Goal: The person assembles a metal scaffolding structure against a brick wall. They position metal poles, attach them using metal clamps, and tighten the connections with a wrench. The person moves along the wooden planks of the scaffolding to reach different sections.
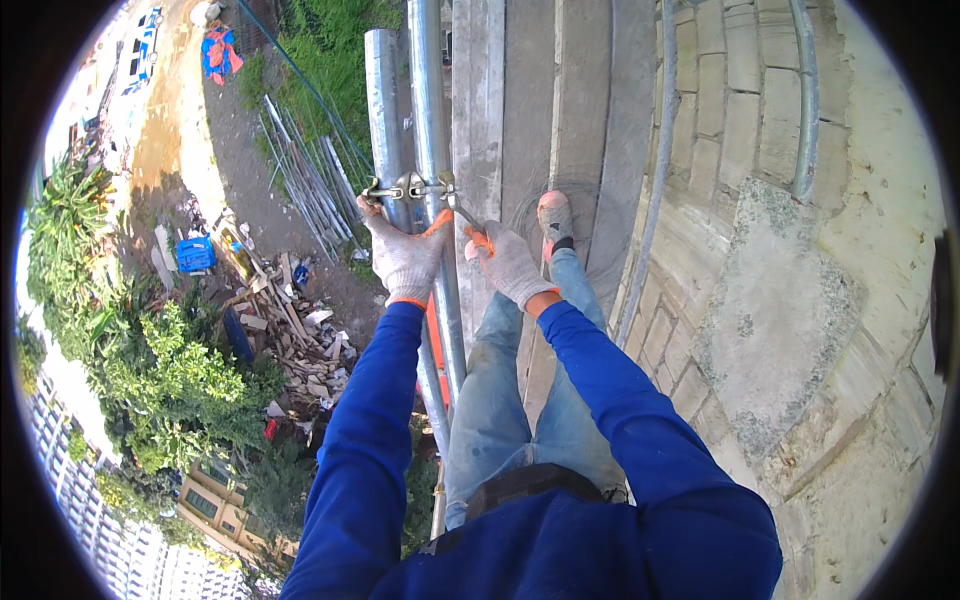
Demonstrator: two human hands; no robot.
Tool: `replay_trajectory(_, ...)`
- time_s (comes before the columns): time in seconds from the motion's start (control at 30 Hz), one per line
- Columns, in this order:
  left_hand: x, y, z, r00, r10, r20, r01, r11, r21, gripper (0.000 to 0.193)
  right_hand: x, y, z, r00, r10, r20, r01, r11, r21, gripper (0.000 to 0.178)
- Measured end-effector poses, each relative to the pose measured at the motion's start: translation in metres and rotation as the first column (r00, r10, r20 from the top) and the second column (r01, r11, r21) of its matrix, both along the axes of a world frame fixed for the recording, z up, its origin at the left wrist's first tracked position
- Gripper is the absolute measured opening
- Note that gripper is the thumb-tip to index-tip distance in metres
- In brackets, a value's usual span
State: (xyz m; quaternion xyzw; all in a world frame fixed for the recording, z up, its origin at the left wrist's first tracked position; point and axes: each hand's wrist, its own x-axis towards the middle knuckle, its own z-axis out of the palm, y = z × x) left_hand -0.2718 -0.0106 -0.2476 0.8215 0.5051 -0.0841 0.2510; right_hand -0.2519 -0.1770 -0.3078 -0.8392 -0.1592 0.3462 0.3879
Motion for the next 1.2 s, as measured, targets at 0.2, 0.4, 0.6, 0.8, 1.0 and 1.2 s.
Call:
replay_trajectory(0.2,0.008,-0.004,0.011,0.999,0.045,-0.029,-0.047,0.995,-0.09,0.134,-0.024,0.004,-0.053,0.858,-0.467,-0.213,0.507,0.836,0.209,0.023)
replay_trajectory(0.4,-0.001,0.001,0.0,0.997,0.007,0.079,-0.005,1.0,-0.025,0.135,-0.006,0.017,-0.048,0.986,-0.152,-0.066,0.153,0.988,0.013,0.023)
replay_trajectory(0.6,-0.004,0.004,-0.005,0.999,-0.028,0.017,0.028,1.0,0.006,0.137,0.007,0.025,-0.082,0.988,-0.063,0.14,0.062,0.998,0.007,0.022)
replay_trajectory(0.8,-0.006,0.004,-0.011,0.994,-0.075,0.077,0.074,0.997,0.019,0.139,0.018,0.031,-0.107,0.979,-0.017,0.201,0.005,0.998,0.061,0.02)
replay_trajectory(1.0,-0.016,0.005,-0.025,0.991,-0.058,0.124,0.054,0.998,0.031,0.136,0.014,0.019,-0.054,0.931,0.355,-0.083,-0.361,0.929,-0.082,0.03)
replay_trajectory(1.2,-0.004,0.012,0.0,0.997,0.034,0.076,-0.024,0.991,-0.128,0.134,0.044,0.007,0.11,0.959,0.127,-0.255,-0.166,0.977,-0.137,0.032)
